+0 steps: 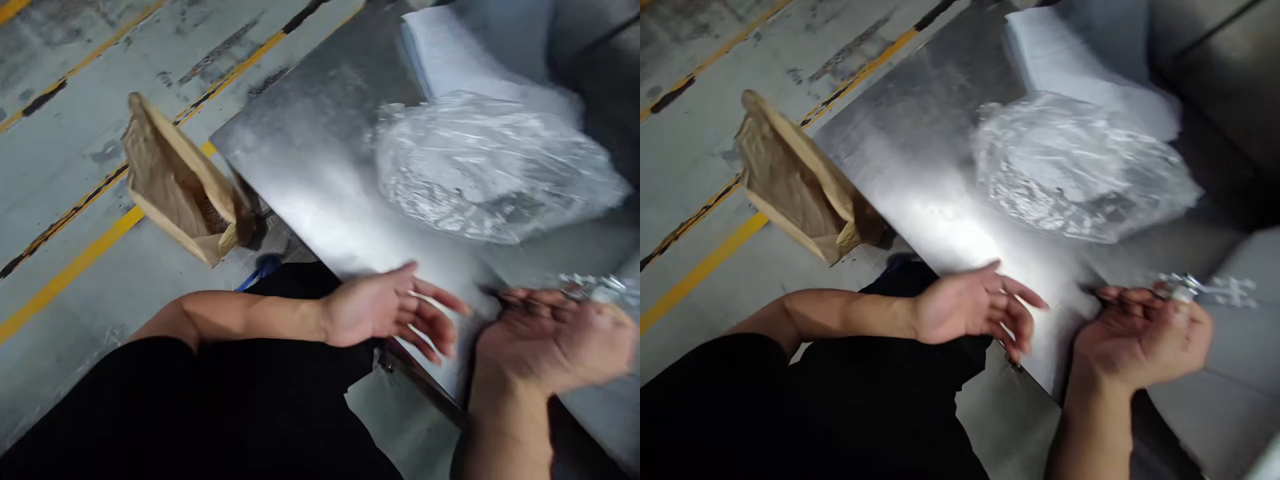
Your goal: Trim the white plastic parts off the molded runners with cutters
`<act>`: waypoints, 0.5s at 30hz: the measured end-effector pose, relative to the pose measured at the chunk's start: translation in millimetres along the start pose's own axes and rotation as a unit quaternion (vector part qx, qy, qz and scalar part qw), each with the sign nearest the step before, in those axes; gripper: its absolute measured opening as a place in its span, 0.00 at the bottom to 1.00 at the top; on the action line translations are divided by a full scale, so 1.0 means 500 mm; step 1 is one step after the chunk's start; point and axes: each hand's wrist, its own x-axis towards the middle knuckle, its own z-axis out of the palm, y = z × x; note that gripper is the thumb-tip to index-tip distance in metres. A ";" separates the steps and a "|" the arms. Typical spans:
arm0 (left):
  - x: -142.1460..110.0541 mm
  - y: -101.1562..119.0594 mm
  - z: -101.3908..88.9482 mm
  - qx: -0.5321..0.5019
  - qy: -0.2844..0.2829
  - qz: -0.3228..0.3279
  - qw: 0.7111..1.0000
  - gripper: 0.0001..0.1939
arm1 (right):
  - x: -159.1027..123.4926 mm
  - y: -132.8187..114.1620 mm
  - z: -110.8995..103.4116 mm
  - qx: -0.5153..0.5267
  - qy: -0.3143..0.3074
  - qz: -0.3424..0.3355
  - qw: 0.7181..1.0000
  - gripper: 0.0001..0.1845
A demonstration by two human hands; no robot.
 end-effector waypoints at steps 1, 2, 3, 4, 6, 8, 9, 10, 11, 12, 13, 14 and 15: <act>-0.007 0.021 0.013 -0.012 0.018 0.033 0.999 0.35 | 0.010 0.001 -0.007 -0.014 -0.120 -0.112 0.986 0.25; -0.012 0.040 0.025 -0.017 0.028 0.062 0.998 0.35 | 0.024 0.002 -0.012 -0.035 -0.215 -0.191 0.957 0.26; -0.013 0.055 0.037 -0.015 0.034 0.088 0.995 0.36 | 0.039 0.002 -0.015 -0.034 -0.243 -0.218 0.944 0.23; -0.011 0.065 0.048 -0.006 0.037 0.106 0.994 0.36 | 0.056 0.002 -0.015 -0.028 -0.251 -0.232 0.939 0.19; 0.000 0.074 0.067 0.033 0.037 0.118 0.992 0.37 | 0.085 -0.001 -0.005 -0.012 -0.255 -0.241 0.936 0.08; 0.015 0.073 0.082 0.102 0.028 0.113 0.988 0.37 | 0.103 -0.005 0.018 0.006 -0.254 -0.264 0.931 0.10; 0.022 0.071 0.090 0.153 0.019 0.115 0.981 0.37 | 0.107 -0.008 0.034 0.013 -0.252 -0.278 0.927 0.14; 0.029 0.071 0.099 0.217 0.010 0.127 0.968 0.36 | 0.110 -0.012 0.051 -0.006 -0.256 -0.286 0.924 0.16; 0.037 0.073 0.111 0.292 -0.001 0.148 0.945 0.33 | 0.112 -0.017 0.069 -0.006 -0.252 -0.300 0.920 0.17; 0.045 0.076 0.125 0.372 -0.013 0.177 0.911 0.30 | 0.115 -0.023 0.087 -0.002 -0.247 -0.316 0.916 0.18; 0.054 0.081 0.144 0.448 -0.029 0.208 0.869 0.25 | 0.119 -0.029 0.103 -0.002 -0.243 -0.330 0.912 0.18; 0.065 0.087 0.168 0.515 -0.051 0.232 0.824 0.21 | 0.125 -0.034 0.116 -0.005 -0.240 -0.340 0.910 0.18; 0.077 0.092 0.196 0.571 -0.080 0.250 0.778 0.17 | 0.132 -0.039 0.125 -0.011 -0.237 -0.347 0.907 0.17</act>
